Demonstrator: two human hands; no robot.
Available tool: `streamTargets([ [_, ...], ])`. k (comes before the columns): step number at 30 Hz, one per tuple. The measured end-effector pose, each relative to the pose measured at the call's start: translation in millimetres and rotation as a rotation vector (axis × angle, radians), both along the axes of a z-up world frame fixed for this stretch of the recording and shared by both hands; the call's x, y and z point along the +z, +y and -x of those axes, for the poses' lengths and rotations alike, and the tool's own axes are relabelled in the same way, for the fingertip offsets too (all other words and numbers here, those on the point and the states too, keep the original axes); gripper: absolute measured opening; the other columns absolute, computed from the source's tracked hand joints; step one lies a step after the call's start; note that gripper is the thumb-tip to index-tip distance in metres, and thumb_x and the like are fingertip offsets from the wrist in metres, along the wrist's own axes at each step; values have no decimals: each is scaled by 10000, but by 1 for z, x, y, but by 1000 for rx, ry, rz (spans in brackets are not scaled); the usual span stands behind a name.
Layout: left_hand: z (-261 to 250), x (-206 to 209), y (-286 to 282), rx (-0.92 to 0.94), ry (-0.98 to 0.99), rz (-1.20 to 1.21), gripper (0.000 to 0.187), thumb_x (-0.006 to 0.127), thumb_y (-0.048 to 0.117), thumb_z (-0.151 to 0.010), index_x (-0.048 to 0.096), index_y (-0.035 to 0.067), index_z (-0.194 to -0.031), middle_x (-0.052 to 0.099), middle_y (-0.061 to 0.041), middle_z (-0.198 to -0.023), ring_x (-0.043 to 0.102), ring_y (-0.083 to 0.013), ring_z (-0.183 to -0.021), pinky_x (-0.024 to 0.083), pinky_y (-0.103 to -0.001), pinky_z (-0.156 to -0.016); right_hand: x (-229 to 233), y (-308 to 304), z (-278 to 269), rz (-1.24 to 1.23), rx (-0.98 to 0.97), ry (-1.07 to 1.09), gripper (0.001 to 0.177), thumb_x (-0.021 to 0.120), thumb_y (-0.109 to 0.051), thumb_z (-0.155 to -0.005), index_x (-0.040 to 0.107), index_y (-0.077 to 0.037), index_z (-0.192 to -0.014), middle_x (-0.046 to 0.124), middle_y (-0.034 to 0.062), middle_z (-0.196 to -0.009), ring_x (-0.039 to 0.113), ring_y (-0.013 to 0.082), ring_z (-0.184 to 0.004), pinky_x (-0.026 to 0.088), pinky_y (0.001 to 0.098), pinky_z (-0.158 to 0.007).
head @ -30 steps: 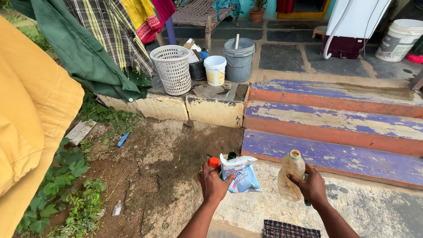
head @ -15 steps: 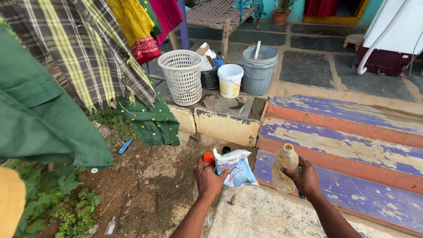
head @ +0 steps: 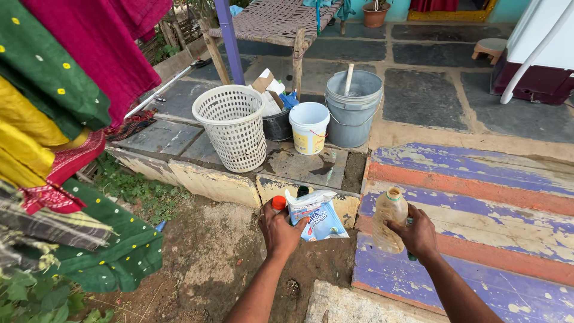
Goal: The person collects trash, including plastic wrappers, bottles, and paper, from the ground by hand and disposes of the items into buckets and a trash basket.
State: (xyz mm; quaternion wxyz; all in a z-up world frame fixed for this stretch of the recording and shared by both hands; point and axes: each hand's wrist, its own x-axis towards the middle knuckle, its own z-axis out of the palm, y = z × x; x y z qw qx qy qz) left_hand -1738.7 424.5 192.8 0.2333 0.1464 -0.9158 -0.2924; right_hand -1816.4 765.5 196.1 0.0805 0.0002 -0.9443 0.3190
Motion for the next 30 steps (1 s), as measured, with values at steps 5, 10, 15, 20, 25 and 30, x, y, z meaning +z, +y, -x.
streamTargets([
  [5,75,6,-1,-22,51,-84,504,920,367,-654,799,22,-1001,570,-154,-1271,468,-310,-1271,343,-532,-1101,-6,-16,75,0,6,10,728,890,-403,-705,673,-53,-1305,717,187,-1197,701,340,-1115,543,467,-990],
  [10,173,10,-6,-36,101,-71,486,934,356,-664,803,13,-982,571,-140,-1248,445,-313,-1286,326,-547,-1079,-6,-26,173,64,59,62,721,888,-361,-703,659,-44,-1309,708,187,-1207,684,356,-1127,527,484,-964],
  [15,263,14,-14,-11,17,-63,439,911,338,-689,797,29,-979,535,-134,-1290,471,-289,-1282,333,-545,-1108,8,-33,279,75,67,-14,715,880,-367,-708,668,-57,-1317,723,181,-1221,706,339,-1136,539,468,-991],
  [20,331,31,-32,33,87,-50,468,918,347,-674,790,20,-984,505,-165,-1326,474,-328,-1263,376,-535,-1071,22,-58,372,-17,67,-25,676,889,-403,-744,700,-38,-1280,701,214,-1253,692,358,-1157,536,468,-1007],
  [25,387,42,-60,76,25,-57,487,911,385,-680,796,69,-1033,525,-140,-1290,497,-329,-1208,374,-531,-1070,23,-101,439,37,150,19,751,883,-392,-716,656,-63,-1352,692,206,-1252,685,344,-1163,527,458,-1017],
  [30,461,30,-98,42,183,21,453,916,353,-663,811,72,-1003,559,-150,-1242,490,-346,-1238,378,-536,-1058,18,-135,506,75,142,46,766,898,-382,-706,644,-54,-1350,677,191,-1286,658,342,-1199,509,456,-1033],
])
